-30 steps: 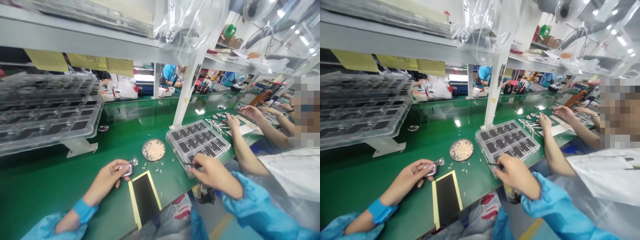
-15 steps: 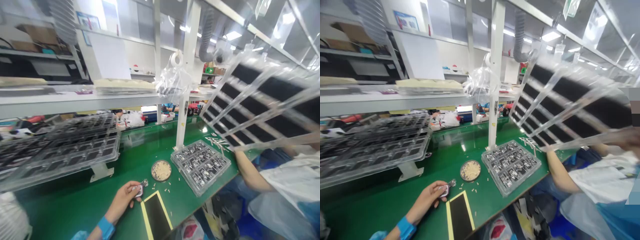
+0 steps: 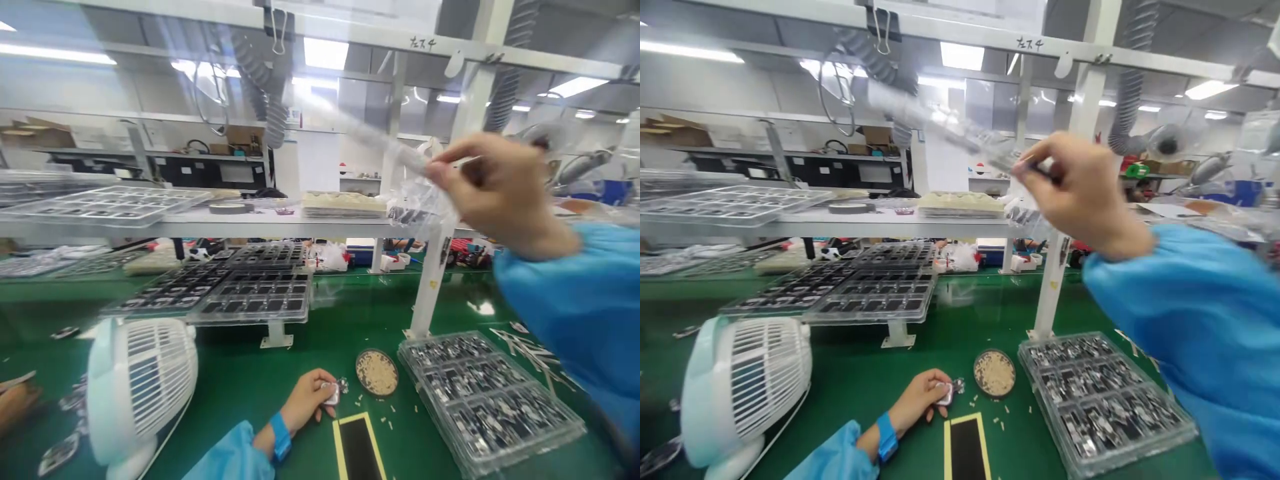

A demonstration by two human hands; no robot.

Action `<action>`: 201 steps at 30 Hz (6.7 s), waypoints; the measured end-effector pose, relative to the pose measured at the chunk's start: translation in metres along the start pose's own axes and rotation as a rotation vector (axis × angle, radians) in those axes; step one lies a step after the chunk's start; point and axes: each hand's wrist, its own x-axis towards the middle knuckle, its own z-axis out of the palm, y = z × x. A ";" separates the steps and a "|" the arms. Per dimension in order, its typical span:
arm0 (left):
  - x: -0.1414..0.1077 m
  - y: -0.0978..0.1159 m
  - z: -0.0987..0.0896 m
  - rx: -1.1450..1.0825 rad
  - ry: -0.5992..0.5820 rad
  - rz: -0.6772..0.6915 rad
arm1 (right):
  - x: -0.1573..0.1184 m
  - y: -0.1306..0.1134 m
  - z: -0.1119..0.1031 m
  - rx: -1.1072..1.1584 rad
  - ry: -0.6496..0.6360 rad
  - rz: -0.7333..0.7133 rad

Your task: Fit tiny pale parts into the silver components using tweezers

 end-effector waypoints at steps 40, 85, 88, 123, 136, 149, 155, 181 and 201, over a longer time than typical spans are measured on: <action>0.012 0.035 0.040 0.050 -0.028 -0.036 | -0.339 0.077 0.084 -0.084 -1.009 0.657; -0.016 0.044 0.040 -0.045 0.100 0.190 | -0.335 -0.083 0.138 1.036 -0.710 1.061; -0.018 0.045 0.043 -0.112 0.051 0.191 | -0.336 -0.084 0.139 1.055 -0.711 1.100; -0.018 0.035 0.046 0.250 0.183 0.269 | -0.336 -0.083 0.139 1.000 -0.656 1.110; -0.020 0.040 0.048 0.352 0.216 0.364 | -0.337 -0.080 0.138 0.998 -0.707 1.136; -0.016 0.037 0.052 -0.179 0.108 0.137 | -0.343 -0.088 0.145 1.072 -0.547 1.126; -0.018 0.037 0.058 -0.264 0.089 0.107 | -0.342 -0.089 0.145 1.108 -0.612 1.157; -0.027 0.038 0.065 0.387 0.228 0.368 | -0.344 -0.101 0.147 1.098 -0.579 1.178; -0.027 0.038 0.067 0.297 0.257 0.312 | -0.352 -0.098 0.152 0.980 -0.640 1.059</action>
